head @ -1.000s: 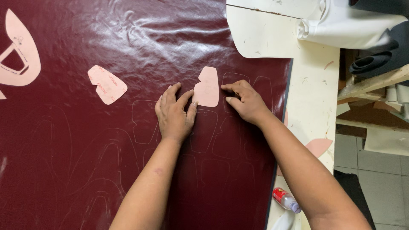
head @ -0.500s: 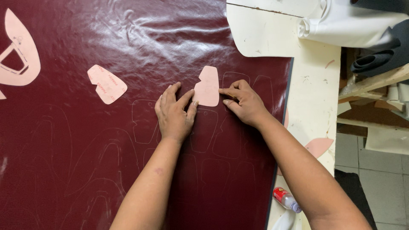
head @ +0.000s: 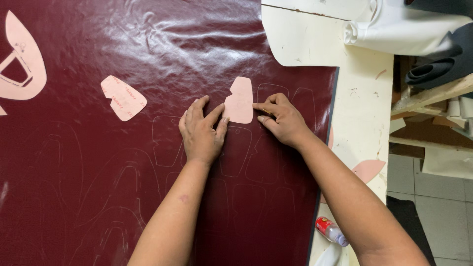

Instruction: The person places pink paper templates onto a large maroon sheet and traces their outlines with a pencil. The person moves the templates to different positions and continues tracing multiple shapes.

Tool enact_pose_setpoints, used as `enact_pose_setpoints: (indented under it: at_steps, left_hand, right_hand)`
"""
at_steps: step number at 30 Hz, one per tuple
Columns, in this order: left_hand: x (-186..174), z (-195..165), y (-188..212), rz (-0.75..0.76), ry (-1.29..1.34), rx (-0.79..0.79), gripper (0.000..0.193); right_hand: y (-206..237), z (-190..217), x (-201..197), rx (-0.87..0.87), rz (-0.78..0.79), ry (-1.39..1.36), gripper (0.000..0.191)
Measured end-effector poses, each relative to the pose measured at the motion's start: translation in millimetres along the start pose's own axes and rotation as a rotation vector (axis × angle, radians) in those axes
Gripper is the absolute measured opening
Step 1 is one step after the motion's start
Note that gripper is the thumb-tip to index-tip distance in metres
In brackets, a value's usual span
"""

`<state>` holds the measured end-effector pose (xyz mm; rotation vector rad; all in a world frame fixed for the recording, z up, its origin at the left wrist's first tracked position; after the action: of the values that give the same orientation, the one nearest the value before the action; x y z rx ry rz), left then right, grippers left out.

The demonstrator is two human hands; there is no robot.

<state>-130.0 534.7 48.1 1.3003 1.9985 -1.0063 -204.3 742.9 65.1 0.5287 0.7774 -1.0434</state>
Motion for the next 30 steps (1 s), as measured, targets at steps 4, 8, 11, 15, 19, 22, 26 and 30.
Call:
enact_pose_setpoints:
  at_steps: [4,8,11,15,19,22,26,30]
  left_hand:
    - [-2,-1,-1,-0.001,0.003,-0.001,0.035]
    - [2,-6,-7,-0.01,-0.036,0.0,0.033]
    - [16,-22,-11,0.056,-0.079,0.153,0.024]
    - [34,-43,-6,0.089,-0.149,0.419,0.022]
    - [65,-49,1,0.286,-0.288,0.262,0.022]
    - [72,-55,4,0.096,-0.204,0.082,0.049]
    - [86,-60,7,0.112,-0.234,0.059,0.055]
    - [104,-64,14,0.359,-0.714,0.544,0.042]
  right_hand:
    - [-1,-2,1,-0.008,0.001,0.005,0.037]
    - [0,-8,5,-0.032,-0.005,-0.001,0.037]
    - [-2,-13,5,-0.106,-0.01,-0.025,0.037]
    - [-20,-23,0,0.071,0.038,-0.455,0.021]
    - [-36,-11,-31,0.123,-0.154,-0.327,0.026]
    - [-50,22,-41,-0.013,-0.183,-0.071,0.03]
    - [-64,63,-12,-0.042,0.053,-0.112,0.03]
    - [-62,83,13,-0.005,0.246,0.004,0.03]
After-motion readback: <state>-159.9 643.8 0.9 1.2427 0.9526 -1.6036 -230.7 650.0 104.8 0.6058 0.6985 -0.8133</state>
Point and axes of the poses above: each hand's wrist, its own y-axis away from the middle knuckle, its own x-axis out of the palm, z = x × y, the point moved 5 cm from there along -y, towards the middle knuckle, and after that the axes turned 3 degrees about -z, right-handed, at the moved point
